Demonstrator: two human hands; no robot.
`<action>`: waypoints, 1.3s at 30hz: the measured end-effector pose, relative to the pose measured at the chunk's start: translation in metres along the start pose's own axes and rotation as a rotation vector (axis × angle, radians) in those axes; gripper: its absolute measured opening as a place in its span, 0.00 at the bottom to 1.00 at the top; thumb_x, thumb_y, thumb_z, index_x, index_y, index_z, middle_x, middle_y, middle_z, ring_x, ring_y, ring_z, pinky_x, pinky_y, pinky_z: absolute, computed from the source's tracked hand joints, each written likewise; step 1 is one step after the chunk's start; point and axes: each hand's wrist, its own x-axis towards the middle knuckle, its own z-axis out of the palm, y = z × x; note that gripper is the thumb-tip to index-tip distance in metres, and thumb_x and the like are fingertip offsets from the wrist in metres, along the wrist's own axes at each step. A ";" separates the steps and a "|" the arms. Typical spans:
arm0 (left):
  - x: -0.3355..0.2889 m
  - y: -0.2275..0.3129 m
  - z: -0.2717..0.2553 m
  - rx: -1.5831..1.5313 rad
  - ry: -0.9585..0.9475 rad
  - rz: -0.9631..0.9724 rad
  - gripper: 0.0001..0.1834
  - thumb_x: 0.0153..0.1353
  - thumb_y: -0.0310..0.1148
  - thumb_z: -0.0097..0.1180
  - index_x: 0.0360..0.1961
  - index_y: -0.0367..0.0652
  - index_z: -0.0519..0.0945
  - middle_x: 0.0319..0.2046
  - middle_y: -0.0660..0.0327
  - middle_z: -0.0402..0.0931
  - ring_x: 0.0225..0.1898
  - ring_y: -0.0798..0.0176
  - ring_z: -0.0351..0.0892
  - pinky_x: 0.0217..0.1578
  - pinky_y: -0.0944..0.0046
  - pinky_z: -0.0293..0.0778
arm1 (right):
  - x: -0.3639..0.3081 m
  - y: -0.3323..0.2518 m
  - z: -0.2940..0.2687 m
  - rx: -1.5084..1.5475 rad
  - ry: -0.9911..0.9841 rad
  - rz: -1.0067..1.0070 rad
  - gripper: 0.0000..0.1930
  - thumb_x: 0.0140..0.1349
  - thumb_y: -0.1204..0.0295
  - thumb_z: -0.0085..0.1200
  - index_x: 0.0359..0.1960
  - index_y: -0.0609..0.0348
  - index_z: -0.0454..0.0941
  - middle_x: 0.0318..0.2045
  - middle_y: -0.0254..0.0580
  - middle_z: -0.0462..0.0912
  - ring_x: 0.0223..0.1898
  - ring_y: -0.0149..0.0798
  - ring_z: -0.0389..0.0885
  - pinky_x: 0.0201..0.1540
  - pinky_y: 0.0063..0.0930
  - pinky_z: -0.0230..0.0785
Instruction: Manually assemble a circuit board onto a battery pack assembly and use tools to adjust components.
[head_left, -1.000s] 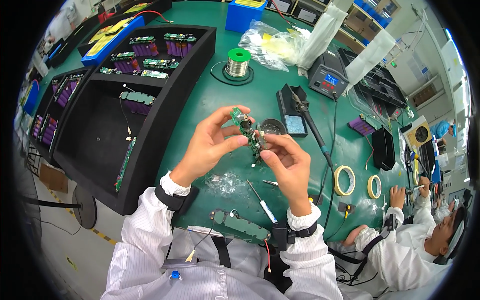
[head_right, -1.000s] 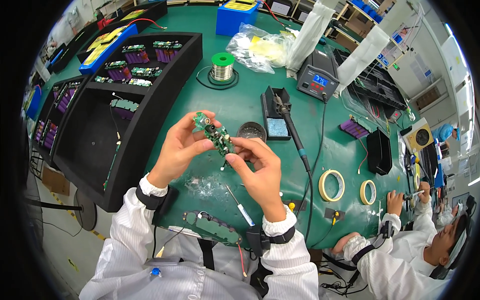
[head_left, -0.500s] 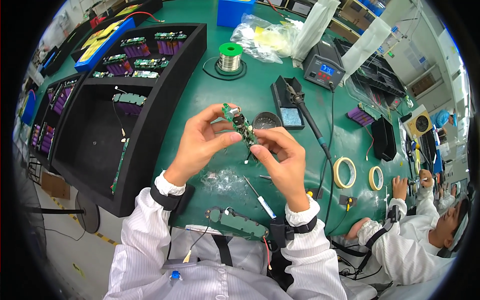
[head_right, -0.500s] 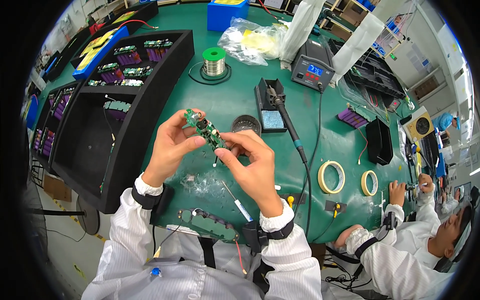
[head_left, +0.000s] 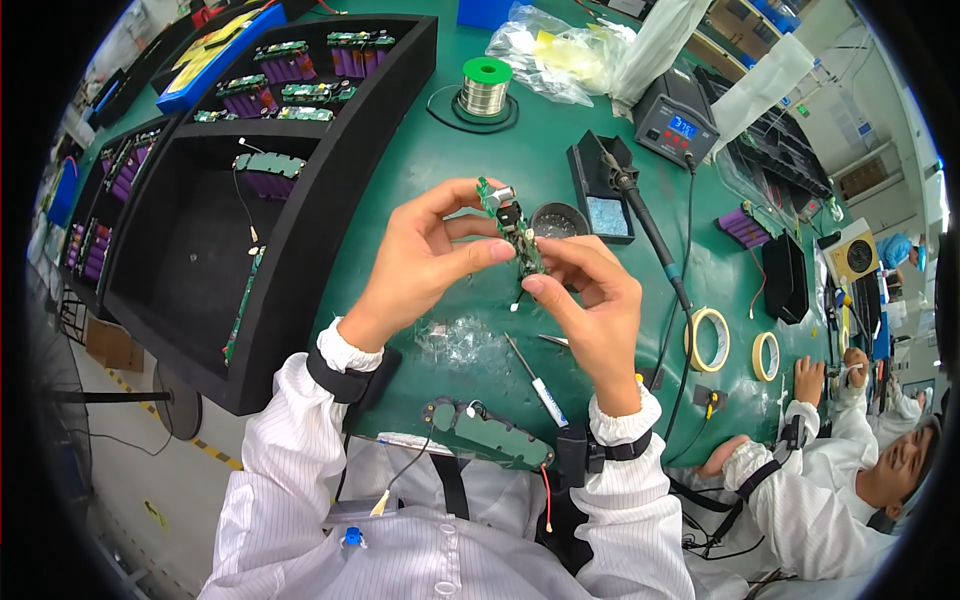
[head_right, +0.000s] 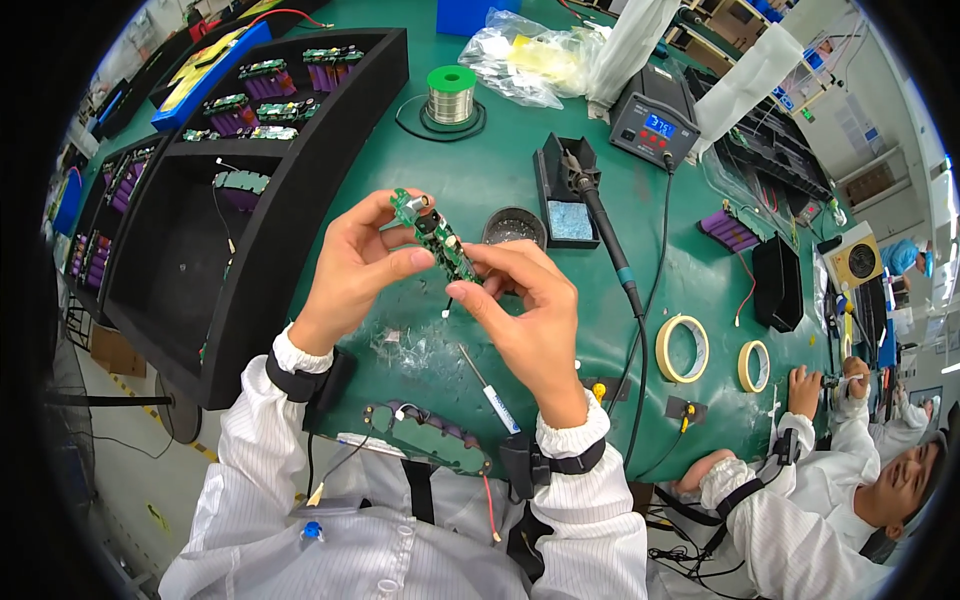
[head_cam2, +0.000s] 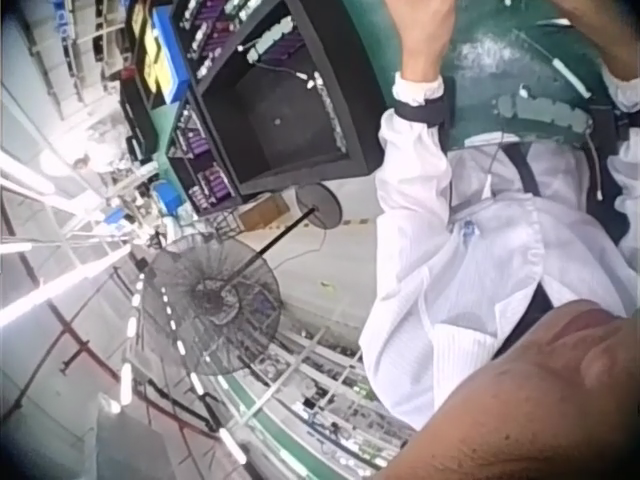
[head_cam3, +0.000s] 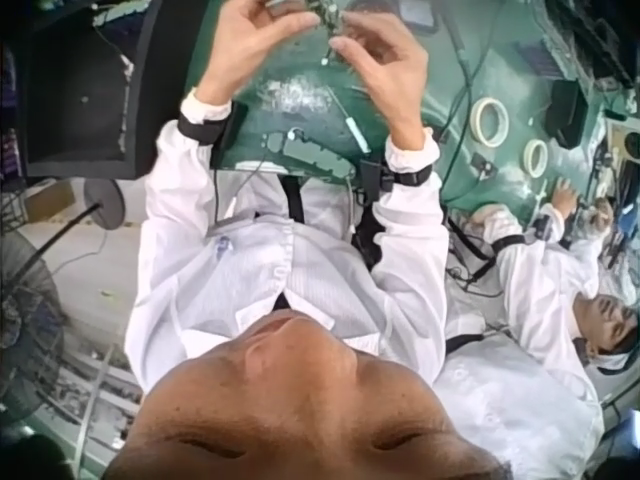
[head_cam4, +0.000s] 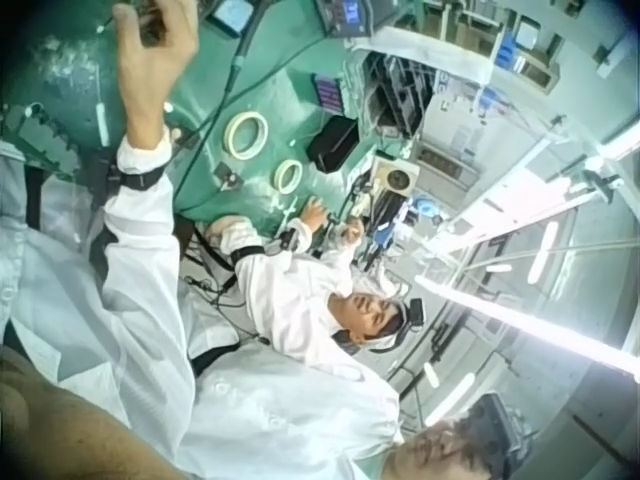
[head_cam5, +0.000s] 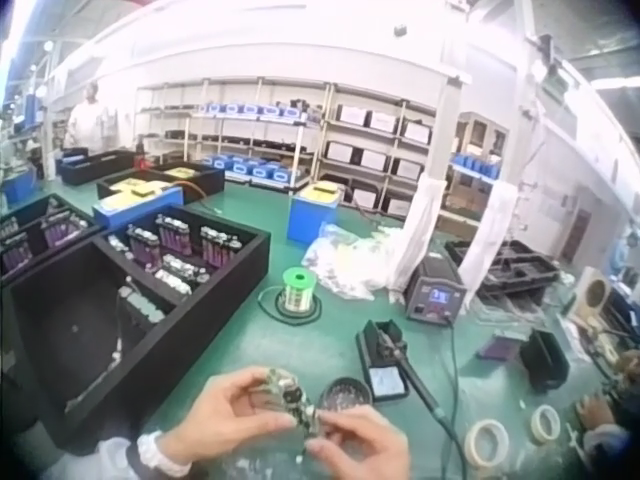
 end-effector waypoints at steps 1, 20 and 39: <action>0.000 -0.001 -0.001 0.013 -0.007 0.021 0.27 0.60 0.19 0.67 0.60 0.34 0.74 0.55 0.56 0.76 0.51 0.61 0.82 0.50 0.63 0.80 | 0.000 0.000 0.000 -0.002 -0.003 0.008 0.19 0.55 0.80 0.72 0.49 0.66 0.85 0.39 0.39 0.81 0.32 0.26 0.78 0.37 0.20 0.74; 0.006 0.003 0.002 0.076 0.072 -0.084 0.24 0.67 0.26 0.61 0.62 0.32 0.71 0.56 0.46 0.80 0.53 0.59 0.84 0.56 0.55 0.81 | 0.001 0.003 0.000 0.131 -0.032 0.150 0.12 0.68 0.79 0.59 0.51 0.67 0.85 0.40 0.36 0.83 0.35 0.24 0.76 0.35 0.16 0.68; 0.004 0.003 0.002 0.084 0.061 -0.087 0.23 0.67 0.27 0.61 0.61 0.32 0.72 0.56 0.44 0.80 0.53 0.59 0.84 0.55 0.56 0.81 | 0.001 -0.002 -0.005 0.070 -0.068 0.205 0.13 0.66 0.79 0.61 0.52 0.66 0.85 0.46 0.42 0.85 0.38 0.27 0.79 0.39 0.19 0.73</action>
